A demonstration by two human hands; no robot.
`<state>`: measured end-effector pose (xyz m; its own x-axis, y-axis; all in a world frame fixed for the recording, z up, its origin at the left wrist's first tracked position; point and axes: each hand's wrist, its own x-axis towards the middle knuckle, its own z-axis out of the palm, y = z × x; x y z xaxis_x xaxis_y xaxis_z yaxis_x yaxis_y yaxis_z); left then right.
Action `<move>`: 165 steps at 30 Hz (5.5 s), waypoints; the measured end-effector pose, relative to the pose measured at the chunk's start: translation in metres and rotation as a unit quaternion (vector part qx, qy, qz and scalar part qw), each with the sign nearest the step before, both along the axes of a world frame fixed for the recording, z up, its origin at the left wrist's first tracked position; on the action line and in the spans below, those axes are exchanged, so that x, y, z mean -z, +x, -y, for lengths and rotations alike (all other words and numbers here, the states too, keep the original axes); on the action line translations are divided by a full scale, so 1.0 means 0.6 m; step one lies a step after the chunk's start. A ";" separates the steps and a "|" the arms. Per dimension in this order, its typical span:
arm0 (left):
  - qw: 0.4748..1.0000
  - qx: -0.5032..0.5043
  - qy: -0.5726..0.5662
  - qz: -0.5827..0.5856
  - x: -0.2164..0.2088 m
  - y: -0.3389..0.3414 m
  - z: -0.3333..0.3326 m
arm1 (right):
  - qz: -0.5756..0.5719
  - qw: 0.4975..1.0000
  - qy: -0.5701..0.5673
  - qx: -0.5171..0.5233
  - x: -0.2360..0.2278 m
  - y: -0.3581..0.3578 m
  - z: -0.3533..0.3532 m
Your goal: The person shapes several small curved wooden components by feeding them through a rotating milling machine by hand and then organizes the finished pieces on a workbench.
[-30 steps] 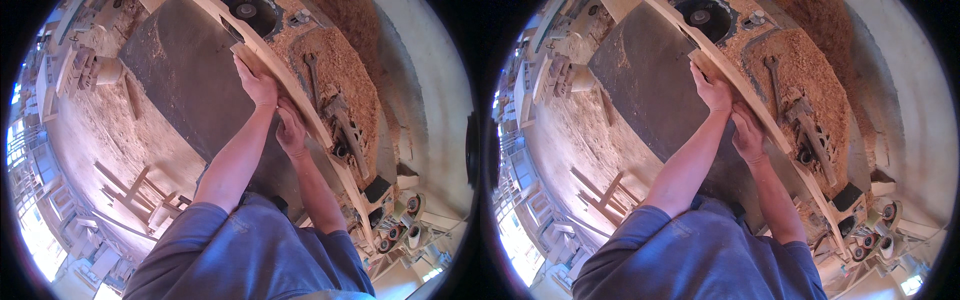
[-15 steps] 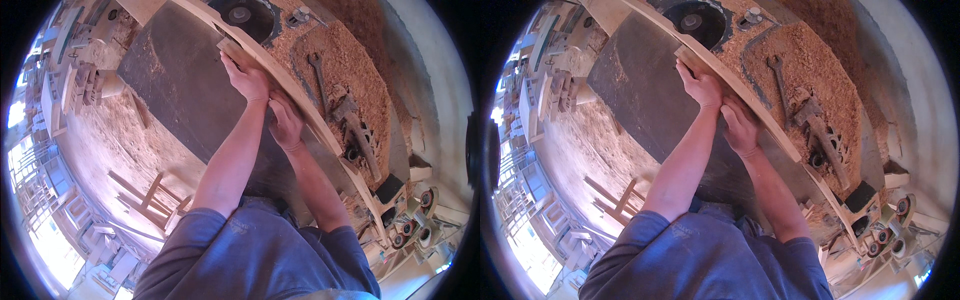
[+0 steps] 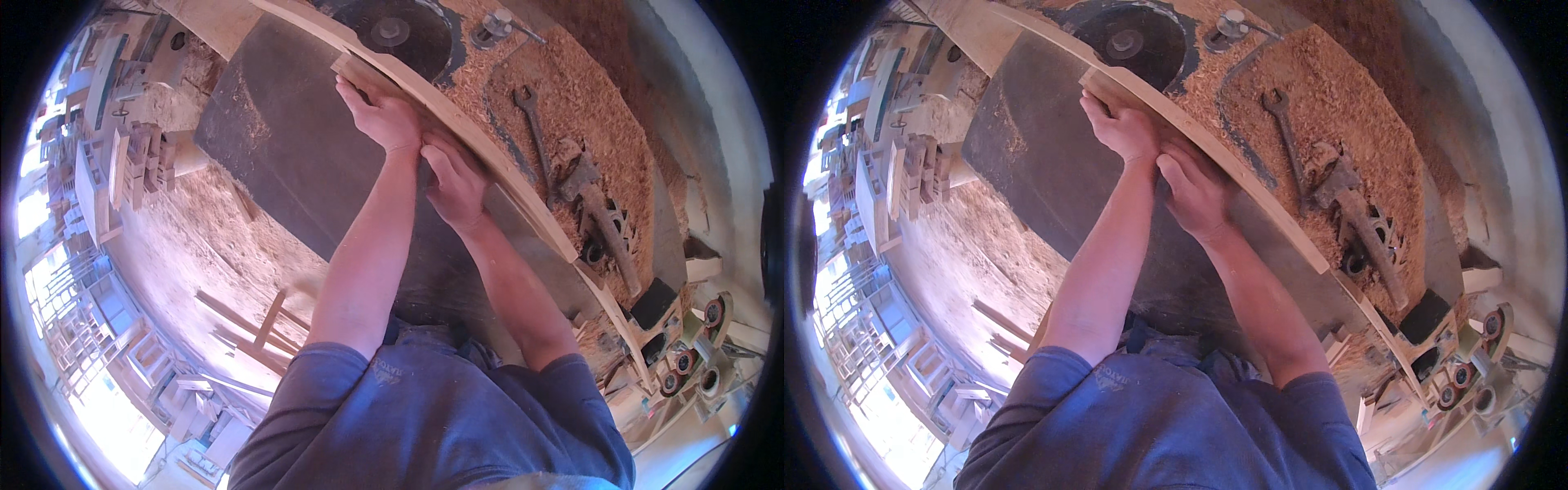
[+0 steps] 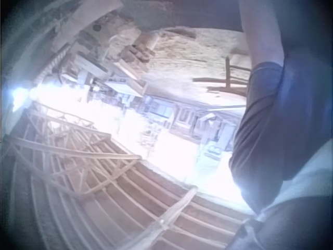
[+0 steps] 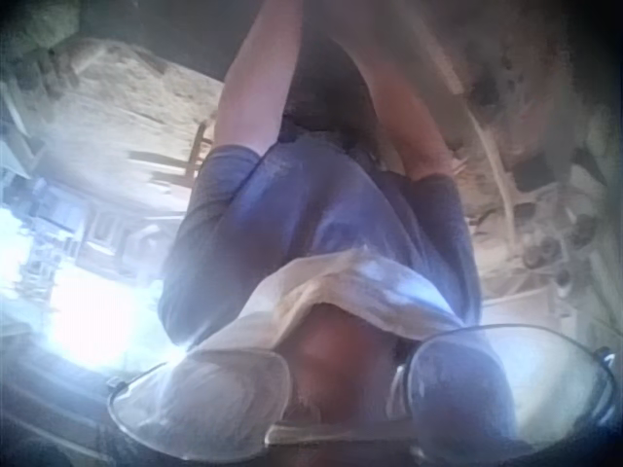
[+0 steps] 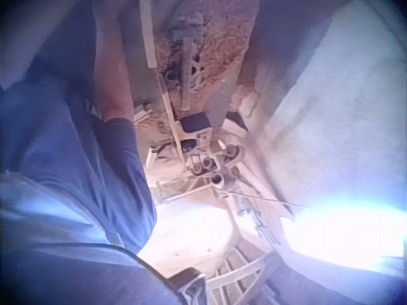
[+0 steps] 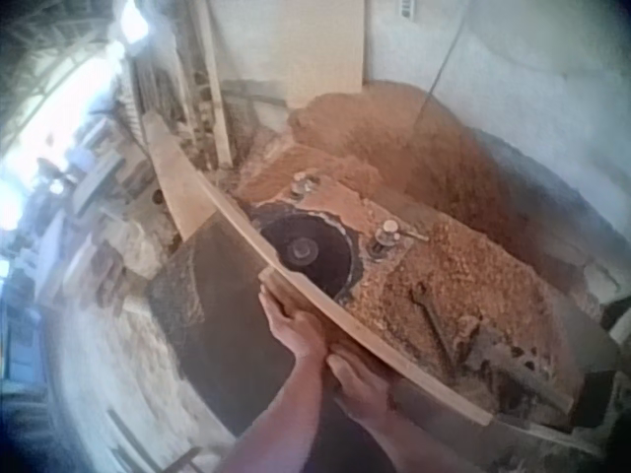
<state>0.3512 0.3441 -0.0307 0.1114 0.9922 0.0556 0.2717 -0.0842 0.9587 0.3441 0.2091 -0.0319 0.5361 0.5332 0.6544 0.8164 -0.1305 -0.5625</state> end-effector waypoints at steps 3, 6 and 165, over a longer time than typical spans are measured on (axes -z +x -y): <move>0.998 -0.037 0.047 0.004 0.018 0.005 -0.027 | 0.019 1.000 0.007 0.012 -0.006 0.002 -0.027; 0.997 -0.045 0.067 0.008 0.028 0.009 -0.059 | 0.030 0.999 -0.001 0.031 -0.009 0.003 -0.051; 0.906 0.170 -0.361 0.139 -0.061 -0.194 0.342 | -0.137 0.931 -0.300 0.158 -0.056 -0.130 0.478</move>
